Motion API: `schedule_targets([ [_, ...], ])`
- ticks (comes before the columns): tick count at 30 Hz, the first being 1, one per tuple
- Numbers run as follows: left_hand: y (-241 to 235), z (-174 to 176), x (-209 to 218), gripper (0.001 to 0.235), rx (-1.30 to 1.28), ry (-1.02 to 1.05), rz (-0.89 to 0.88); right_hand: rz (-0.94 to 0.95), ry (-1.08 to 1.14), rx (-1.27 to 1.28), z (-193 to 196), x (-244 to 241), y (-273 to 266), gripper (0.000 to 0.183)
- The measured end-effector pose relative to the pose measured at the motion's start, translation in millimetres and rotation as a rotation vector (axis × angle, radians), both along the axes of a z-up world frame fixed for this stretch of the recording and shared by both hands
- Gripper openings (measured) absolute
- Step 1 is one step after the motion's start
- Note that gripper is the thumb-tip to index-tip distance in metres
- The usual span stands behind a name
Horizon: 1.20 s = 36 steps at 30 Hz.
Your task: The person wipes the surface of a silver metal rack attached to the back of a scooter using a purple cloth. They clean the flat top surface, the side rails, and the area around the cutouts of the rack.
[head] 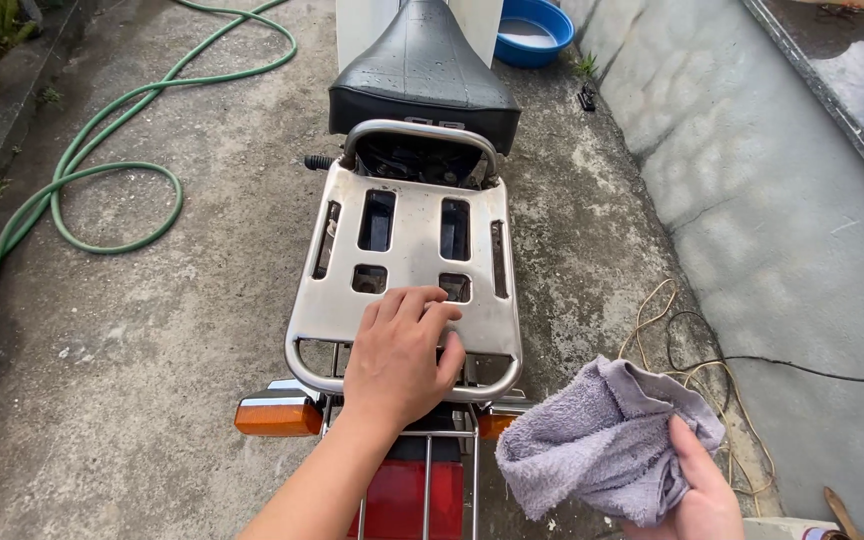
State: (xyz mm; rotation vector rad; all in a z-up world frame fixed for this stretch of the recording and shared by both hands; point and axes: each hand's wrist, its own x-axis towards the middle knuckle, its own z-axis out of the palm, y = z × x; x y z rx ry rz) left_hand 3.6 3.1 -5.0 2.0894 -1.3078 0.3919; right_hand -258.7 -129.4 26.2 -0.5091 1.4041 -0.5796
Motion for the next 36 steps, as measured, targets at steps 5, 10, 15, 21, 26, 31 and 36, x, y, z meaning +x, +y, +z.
schedule_targets([
  [5, 15.7, 15.4, -17.0, 0.022, -0.152, 0.441, -0.011, 0.032, -0.191, 0.14, 10.0, 1.4, -7.9, 0.039],
  [10, 72.8, 89.4, -54.3, 0.038, -0.173, 0.773, -0.167, 0.15, -0.268, 0.149, 91.9, 67.2, 42.6, 0.058],
  [15, 93.8, 111.3, -36.6, 0.064, -0.085, 0.321, -0.006, 0.242, -0.324, 0.132, 122.1, 111.1, 87.1, 0.084],
  [21, 100.8, 165.3, 44.3, 0.041, 0.173, 1.331, -0.176, 0.788, -1.027, -0.137, 100.2, 124.6, 90.8, 0.076],
  [26, 114.2, 203.5, 57.1, 0.023, -0.045, 1.178, -0.096, 0.584, -0.193, -0.183, 147.6, 157.0, 101.9, 0.051],
  [31, 121.4, 215.3, 59.6, 0.023, 0.049, 1.081, -0.013, 0.637, -0.309, -0.272, 135.6, 165.4, 109.4, 0.076],
  [36, 125.3, 243.5, 64.8, 0.029, -0.153, 1.04, -0.17, 0.675, -0.263, -0.354, 171.0, 143.5, 99.9, 0.054],
])
